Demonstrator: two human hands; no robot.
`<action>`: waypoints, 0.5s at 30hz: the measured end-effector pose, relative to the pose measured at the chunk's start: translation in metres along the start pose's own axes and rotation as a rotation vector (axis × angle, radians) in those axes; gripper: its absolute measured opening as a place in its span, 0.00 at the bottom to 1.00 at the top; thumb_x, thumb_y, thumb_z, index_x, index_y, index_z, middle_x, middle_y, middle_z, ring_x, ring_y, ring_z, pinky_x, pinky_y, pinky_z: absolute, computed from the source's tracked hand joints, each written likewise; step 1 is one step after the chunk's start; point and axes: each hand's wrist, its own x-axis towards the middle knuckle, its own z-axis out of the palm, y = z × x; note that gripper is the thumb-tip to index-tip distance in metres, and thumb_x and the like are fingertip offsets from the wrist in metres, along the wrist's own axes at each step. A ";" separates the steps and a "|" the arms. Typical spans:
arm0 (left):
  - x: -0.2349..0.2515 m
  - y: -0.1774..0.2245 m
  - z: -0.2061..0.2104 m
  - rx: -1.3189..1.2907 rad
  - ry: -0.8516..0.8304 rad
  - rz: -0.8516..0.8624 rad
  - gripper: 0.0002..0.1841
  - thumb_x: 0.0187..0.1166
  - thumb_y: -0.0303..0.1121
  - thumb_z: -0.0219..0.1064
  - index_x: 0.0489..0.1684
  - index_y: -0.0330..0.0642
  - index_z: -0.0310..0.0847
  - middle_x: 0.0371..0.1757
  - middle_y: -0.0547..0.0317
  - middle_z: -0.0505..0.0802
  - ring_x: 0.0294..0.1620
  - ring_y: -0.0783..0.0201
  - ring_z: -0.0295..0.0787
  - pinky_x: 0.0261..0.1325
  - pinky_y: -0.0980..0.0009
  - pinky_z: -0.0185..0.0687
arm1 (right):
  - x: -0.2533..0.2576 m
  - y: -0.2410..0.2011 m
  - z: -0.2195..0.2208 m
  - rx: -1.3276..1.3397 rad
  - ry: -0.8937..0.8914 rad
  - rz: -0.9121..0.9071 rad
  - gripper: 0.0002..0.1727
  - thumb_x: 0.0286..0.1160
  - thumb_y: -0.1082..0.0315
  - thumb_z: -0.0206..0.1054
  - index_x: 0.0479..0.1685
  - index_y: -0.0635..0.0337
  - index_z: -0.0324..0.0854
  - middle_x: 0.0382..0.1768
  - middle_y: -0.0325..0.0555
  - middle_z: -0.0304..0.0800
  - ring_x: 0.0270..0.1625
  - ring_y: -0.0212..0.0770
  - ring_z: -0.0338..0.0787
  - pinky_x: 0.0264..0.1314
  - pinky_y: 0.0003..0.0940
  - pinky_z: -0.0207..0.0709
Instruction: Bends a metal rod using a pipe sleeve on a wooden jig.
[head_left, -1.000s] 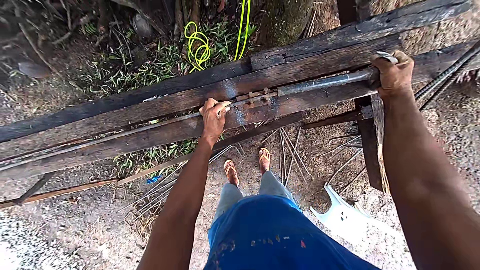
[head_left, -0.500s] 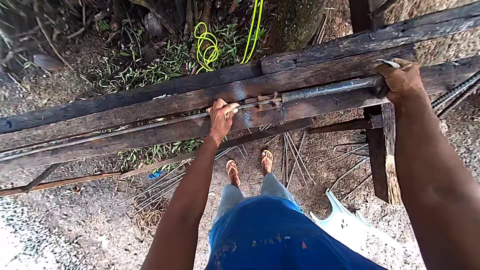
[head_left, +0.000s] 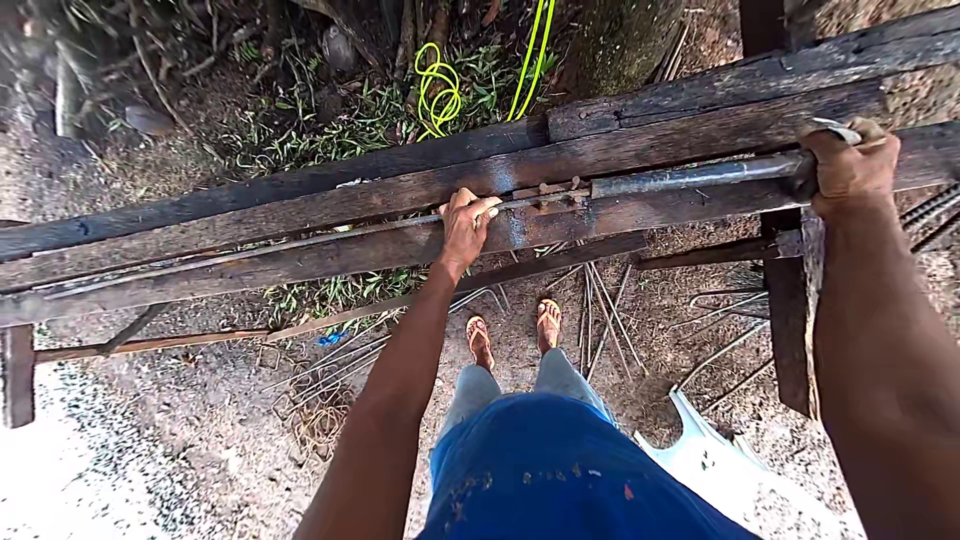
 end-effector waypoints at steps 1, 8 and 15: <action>0.000 0.000 0.000 -0.003 -0.001 0.013 0.14 0.87 0.41 0.63 0.59 0.55 0.94 0.45 0.52 0.87 0.54 0.54 0.82 0.67 0.48 0.65 | -0.006 -0.001 0.000 -0.016 0.034 0.013 0.10 0.70 0.58 0.74 0.40 0.43 0.77 0.26 0.22 0.78 0.22 0.22 0.77 0.27 0.24 0.78; -0.002 -0.006 -0.001 -0.028 0.041 0.062 0.14 0.87 0.42 0.63 0.60 0.58 0.94 0.57 0.54 0.90 0.63 0.55 0.83 0.71 0.49 0.69 | -0.010 0.006 0.002 -0.043 0.087 0.033 0.11 0.70 0.56 0.73 0.45 0.45 0.79 0.27 0.25 0.78 0.21 0.24 0.76 0.26 0.26 0.77; -0.012 -0.023 -0.029 0.000 0.157 -0.073 0.15 0.87 0.41 0.63 0.61 0.54 0.92 0.67 0.52 0.89 0.74 0.50 0.78 0.78 0.48 0.70 | -0.009 0.015 -0.008 -0.047 -0.098 -0.167 0.16 0.77 0.61 0.68 0.59 0.58 0.78 0.37 0.29 0.83 0.29 0.21 0.80 0.33 0.25 0.79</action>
